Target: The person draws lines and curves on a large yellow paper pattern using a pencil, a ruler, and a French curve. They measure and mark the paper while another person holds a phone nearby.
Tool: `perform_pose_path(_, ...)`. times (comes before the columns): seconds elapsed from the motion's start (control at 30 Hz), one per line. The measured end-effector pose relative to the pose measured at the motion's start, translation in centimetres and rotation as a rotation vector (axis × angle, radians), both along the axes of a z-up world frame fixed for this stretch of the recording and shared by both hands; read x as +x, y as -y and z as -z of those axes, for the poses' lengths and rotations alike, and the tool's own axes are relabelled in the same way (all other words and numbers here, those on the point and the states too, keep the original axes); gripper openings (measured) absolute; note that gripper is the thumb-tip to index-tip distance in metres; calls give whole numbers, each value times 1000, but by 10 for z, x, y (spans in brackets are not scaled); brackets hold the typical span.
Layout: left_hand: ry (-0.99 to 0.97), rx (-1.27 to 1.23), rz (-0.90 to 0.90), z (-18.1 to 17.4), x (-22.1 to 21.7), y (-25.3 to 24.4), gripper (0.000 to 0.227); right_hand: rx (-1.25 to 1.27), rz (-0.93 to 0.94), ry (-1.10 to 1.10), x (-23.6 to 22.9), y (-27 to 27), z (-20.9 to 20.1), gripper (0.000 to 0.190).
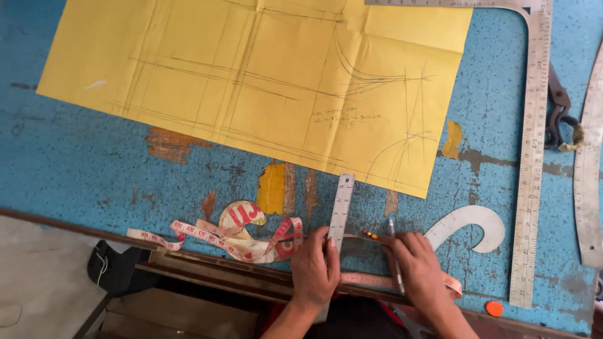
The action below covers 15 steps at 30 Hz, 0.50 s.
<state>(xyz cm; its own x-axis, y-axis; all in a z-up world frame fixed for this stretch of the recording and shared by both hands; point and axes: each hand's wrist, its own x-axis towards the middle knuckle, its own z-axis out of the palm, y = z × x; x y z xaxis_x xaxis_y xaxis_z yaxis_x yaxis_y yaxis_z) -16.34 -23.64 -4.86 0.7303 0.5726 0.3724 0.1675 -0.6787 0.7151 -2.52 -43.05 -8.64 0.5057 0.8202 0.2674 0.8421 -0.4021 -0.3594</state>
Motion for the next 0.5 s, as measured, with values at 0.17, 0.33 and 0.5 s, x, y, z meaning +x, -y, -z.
perform_pose_path(0.17, -7, 264, -95, 2, 20, -19, 28, 39, 4, 32, 12, 11, -33, 19)
perform_pose_path(0.33, -126, -53, -150, -9, 23, -49, 20, -20, -16, 74, 14, 25, -42, 20)
perform_pose_path(0.5, -541, -192, 60, -45, 22, -16, 24, -41, -57, -29, 12, 25, -58, 33)
